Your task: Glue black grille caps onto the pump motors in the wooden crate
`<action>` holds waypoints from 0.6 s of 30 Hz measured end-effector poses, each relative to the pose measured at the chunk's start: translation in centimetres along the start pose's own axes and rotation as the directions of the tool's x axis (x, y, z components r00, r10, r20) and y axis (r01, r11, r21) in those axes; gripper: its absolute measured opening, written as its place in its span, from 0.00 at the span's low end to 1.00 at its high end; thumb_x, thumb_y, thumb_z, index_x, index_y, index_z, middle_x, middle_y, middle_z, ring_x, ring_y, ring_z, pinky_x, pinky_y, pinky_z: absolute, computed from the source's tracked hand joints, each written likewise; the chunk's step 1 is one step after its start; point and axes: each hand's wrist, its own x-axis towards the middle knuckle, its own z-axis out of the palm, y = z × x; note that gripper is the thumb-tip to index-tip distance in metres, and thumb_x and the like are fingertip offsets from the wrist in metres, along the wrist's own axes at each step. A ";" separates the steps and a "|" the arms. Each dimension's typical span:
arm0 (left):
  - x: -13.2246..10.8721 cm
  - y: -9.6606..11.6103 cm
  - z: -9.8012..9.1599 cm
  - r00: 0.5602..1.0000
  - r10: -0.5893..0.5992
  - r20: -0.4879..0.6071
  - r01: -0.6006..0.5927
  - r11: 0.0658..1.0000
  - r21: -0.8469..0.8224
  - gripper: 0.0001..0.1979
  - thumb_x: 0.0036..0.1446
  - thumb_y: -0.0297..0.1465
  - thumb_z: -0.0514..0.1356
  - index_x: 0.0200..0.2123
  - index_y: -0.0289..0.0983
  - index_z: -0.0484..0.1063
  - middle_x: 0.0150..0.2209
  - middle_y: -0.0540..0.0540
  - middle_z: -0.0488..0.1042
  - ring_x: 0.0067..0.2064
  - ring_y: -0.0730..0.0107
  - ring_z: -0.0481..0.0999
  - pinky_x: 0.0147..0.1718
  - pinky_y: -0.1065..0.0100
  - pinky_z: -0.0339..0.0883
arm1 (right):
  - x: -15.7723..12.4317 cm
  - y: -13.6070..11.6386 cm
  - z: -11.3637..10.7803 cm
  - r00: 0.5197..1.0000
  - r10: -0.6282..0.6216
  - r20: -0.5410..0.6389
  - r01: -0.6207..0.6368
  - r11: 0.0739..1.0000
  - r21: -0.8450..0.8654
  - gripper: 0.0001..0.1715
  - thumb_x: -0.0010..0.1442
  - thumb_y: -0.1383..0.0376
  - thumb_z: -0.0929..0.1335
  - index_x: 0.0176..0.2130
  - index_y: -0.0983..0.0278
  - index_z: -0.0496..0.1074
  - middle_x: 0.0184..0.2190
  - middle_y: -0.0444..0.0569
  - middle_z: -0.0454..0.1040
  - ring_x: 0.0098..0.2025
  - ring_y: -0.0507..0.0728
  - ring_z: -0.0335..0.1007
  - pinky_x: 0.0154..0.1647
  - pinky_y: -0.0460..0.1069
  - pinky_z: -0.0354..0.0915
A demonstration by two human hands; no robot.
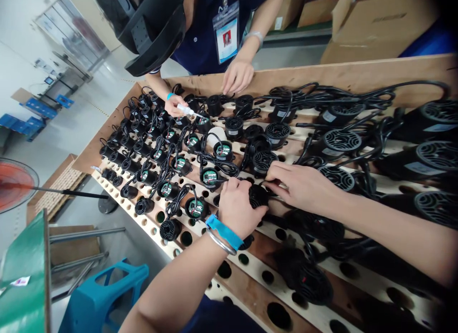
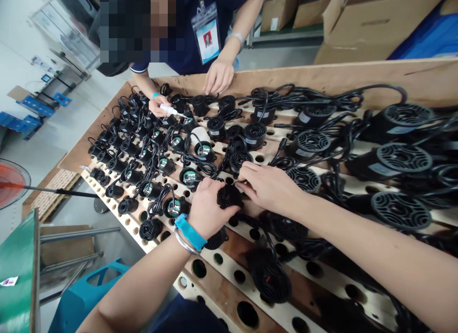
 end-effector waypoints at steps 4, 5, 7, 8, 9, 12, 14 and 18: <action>0.0 -0.2 0.4 0.999 0.013 -0.042 -0.014 1.000 -0.016 0.19 0.45 0.37 0.66 0.41 0.35 0.70 0.42 0.42 0.69 0.47 0.58 0.67 0.49 0.59 0.66 | -0.1 0.0 0.2 1.000 0.003 -0.011 -0.003 1.000 0.000 0.09 0.62 0.64 0.60 0.30 0.63 0.61 0.28 0.45 0.65 0.26 0.52 0.64 0.25 0.46 0.57; 0.0 -0.2 0.4 0.999 0.014 -0.038 -0.014 1.000 -0.010 0.19 0.46 0.36 0.66 0.41 0.35 0.70 0.42 0.42 0.69 0.47 0.57 0.67 0.49 0.59 0.67 | -0.1 0.0 0.2 1.000 0.000 -0.016 0.000 1.000 -0.002 0.09 0.62 0.64 0.60 0.30 0.63 0.61 0.28 0.45 0.65 0.26 0.52 0.65 0.25 0.46 0.58; 0.1 -0.1 0.3 1.000 0.008 -0.021 -0.008 1.000 0.003 0.19 0.45 0.36 0.66 0.41 0.35 0.70 0.42 0.42 0.69 0.47 0.56 0.67 0.48 0.58 0.67 | -0.1 0.0 0.3 1.000 -0.012 -0.026 0.012 1.000 -0.005 0.09 0.62 0.64 0.60 0.30 0.63 0.61 0.27 0.45 0.64 0.26 0.52 0.65 0.25 0.46 0.58; 0.1 -0.1 0.3 1.000 0.005 -0.010 -0.005 1.000 0.008 0.19 0.45 0.36 0.66 0.41 0.35 0.70 0.42 0.42 0.69 0.47 0.56 0.67 0.48 0.58 0.67 | 0.0 0.0 0.3 0.999 -0.020 -0.032 0.020 1.000 -0.003 0.09 0.62 0.65 0.60 0.30 0.63 0.61 0.27 0.45 0.65 0.26 0.51 0.65 0.25 0.45 0.58; 0.1 0.0 0.2 1.000 0.002 0.001 -0.002 1.000 0.012 0.19 0.45 0.36 0.66 0.41 0.35 0.70 0.43 0.42 0.68 0.47 0.56 0.67 0.48 0.57 0.67 | 0.0 0.0 0.2 0.999 -0.027 -0.037 0.027 1.000 0.000 0.08 0.62 0.65 0.60 0.30 0.63 0.61 0.28 0.45 0.65 0.26 0.51 0.65 0.25 0.45 0.58; 0.0 0.2 0.1 1.000 -0.018 0.024 0.018 1.000 0.013 0.20 0.45 0.36 0.66 0.41 0.35 0.69 0.44 0.42 0.68 0.47 0.56 0.67 0.48 0.57 0.67 | 0.0 -0.1 0.1 0.999 -0.031 -0.036 0.031 0.999 0.009 0.09 0.63 0.66 0.60 0.30 0.63 0.61 0.28 0.45 0.65 0.27 0.51 0.65 0.26 0.46 0.59; 0.0 0.2 0.1 0.999 -0.032 0.038 0.032 0.999 0.005 0.19 0.45 0.35 0.66 0.41 0.35 0.69 0.44 0.42 0.67 0.47 0.56 0.67 0.48 0.57 0.68 | 0.0 -0.1 0.0 0.999 -0.031 -0.026 0.031 0.999 0.015 0.09 0.63 0.66 0.59 0.30 0.63 0.61 0.28 0.45 0.65 0.27 0.52 0.65 0.26 0.46 0.60; 0.1 0.2 0.2 0.998 -0.045 0.049 0.046 0.999 -0.016 0.19 0.45 0.35 0.66 0.40 0.36 0.69 0.44 0.43 0.67 0.47 0.56 0.67 0.48 0.56 0.68 | -0.1 -0.2 -0.1 0.998 -0.050 -0.033 0.051 0.999 0.019 0.09 0.63 0.66 0.60 0.30 0.63 0.61 0.28 0.45 0.66 0.27 0.51 0.65 0.27 0.46 0.60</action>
